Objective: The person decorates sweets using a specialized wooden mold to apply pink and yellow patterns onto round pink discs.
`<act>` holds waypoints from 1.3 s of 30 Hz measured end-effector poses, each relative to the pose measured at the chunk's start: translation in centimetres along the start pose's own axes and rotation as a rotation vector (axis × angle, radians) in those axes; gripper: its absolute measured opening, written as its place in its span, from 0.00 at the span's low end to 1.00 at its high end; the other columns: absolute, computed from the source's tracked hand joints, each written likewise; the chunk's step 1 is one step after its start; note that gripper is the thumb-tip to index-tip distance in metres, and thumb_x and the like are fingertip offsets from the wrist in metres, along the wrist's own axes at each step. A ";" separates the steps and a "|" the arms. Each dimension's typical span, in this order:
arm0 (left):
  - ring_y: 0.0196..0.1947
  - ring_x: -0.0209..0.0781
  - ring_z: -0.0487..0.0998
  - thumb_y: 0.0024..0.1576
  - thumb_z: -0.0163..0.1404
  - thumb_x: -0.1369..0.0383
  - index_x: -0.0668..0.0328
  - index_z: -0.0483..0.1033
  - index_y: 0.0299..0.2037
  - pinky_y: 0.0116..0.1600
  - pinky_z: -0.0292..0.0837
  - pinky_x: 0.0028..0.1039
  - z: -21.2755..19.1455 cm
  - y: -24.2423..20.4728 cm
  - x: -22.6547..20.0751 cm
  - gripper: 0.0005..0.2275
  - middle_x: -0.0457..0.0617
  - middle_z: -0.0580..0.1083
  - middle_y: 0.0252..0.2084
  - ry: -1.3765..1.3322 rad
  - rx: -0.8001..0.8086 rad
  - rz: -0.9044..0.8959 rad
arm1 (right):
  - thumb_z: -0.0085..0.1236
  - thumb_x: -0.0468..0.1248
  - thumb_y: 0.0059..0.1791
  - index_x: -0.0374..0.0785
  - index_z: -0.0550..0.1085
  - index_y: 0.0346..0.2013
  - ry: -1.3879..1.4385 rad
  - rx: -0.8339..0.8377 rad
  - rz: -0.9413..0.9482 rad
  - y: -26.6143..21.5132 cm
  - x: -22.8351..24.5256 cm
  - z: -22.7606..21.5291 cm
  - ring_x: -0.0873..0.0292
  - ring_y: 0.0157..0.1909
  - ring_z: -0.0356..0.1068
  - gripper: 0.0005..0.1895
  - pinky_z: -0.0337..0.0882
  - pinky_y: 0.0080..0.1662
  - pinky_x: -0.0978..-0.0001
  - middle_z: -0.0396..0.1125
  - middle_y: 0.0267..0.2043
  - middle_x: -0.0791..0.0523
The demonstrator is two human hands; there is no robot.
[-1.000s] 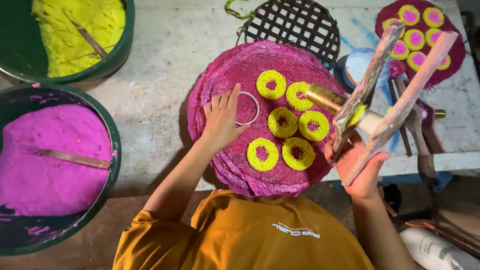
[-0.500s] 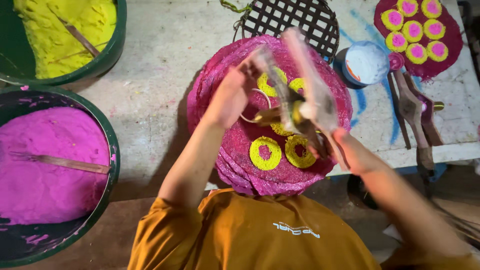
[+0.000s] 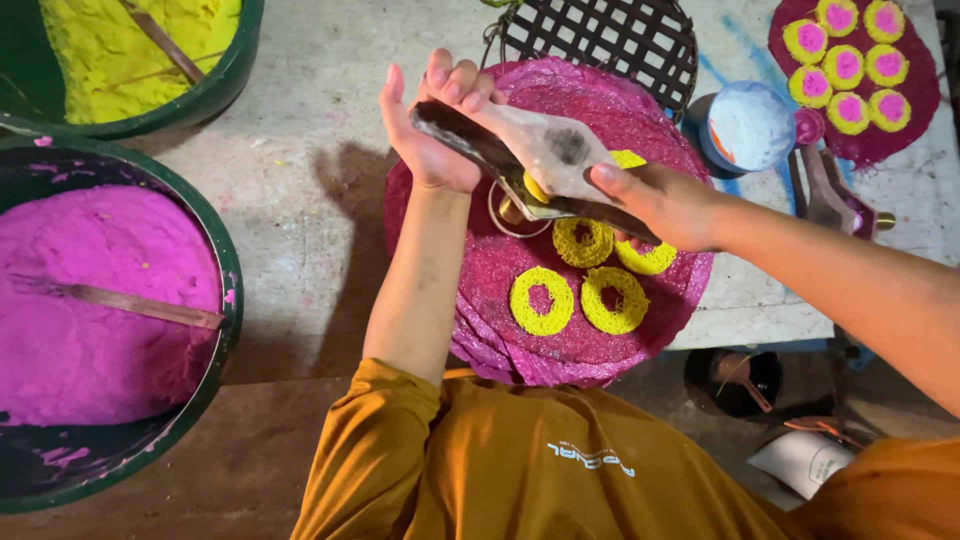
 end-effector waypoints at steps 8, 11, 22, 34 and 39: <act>0.31 0.36 0.65 0.60 0.39 0.54 0.50 0.61 0.32 0.51 0.67 0.37 -3.0 -0.9 2.2 0.12 0.39 0.62 0.27 0.003 -0.148 0.047 | 0.25 0.72 0.48 0.39 0.79 0.33 -0.106 -0.032 0.091 -0.8 -0.5 -0.5 0.55 0.26 0.71 0.45 0.72 0.34 0.58 0.69 0.20 0.51; 0.29 0.36 0.63 0.57 0.38 0.56 0.49 0.59 0.30 0.48 0.66 0.37 -3.4 0.3 3.0 0.10 0.39 0.60 0.25 0.012 -0.142 0.056 | 0.26 0.70 0.53 0.30 0.78 0.34 -0.221 -0.154 0.014 -1.0 -0.2 -1.5 0.53 0.28 0.73 0.47 0.71 0.37 0.56 0.68 0.19 0.48; 0.25 0.35 0.61 0.57 0.38 0.56 0.50 0.58 0.27 0.41 0.64 0.34 -1.5 1.3 -0.9 0.11 0.39 0.59 0.22 0.220 -0.082 0.060 | 0.29 0.66 0.55 0.36 0.77 0.47 -0.113 -0.263 -0.337 1.0 1.2 1.4 0.51 0.27 0.69 0.40 0.67 0.35 0.54 0.68 0.23 0.49; 0.55 0.50 0.73 0.61 0.40 0.47 0.63 0.72 0.56 0.66 0.68 0.42 -3.6 -4.2 2.5 0.27 0.56 0.75 0.53 1.019 -0.341 -0.250 | 0.25 0.78 0.49 0.35 0.72 0.31 0.212 -0.173 -0.207 -2.3 -9.8 -1.2 0.62 0.26 0.61 0.48 0.61 0.30 0.68 0.63 0.23 0.57; 0.62 0.60 0.62 0.39 0.70 0.58 0.61 0.53 0.70 0.65 0.56 0.52 -0.2 -8.2 2.4 0.49 0.60 0.65 0.63 2.220 0.179 -0.266 | 0.27 0.80 0.48 0.36 0.69 0.46 0.676 -0.299 -0.405 -5.1 -12.2 1.5 0.61 0.32 0.62 0.50 0.61 0.36 0.68 0.64 0.30 0.56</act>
Point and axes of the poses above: each hand's wrist, its own y-axis towards the middle knuckle, its own z-axis out of the palm, x = y × z, the point moved 5 cm from there along y, towards the middle knuckle
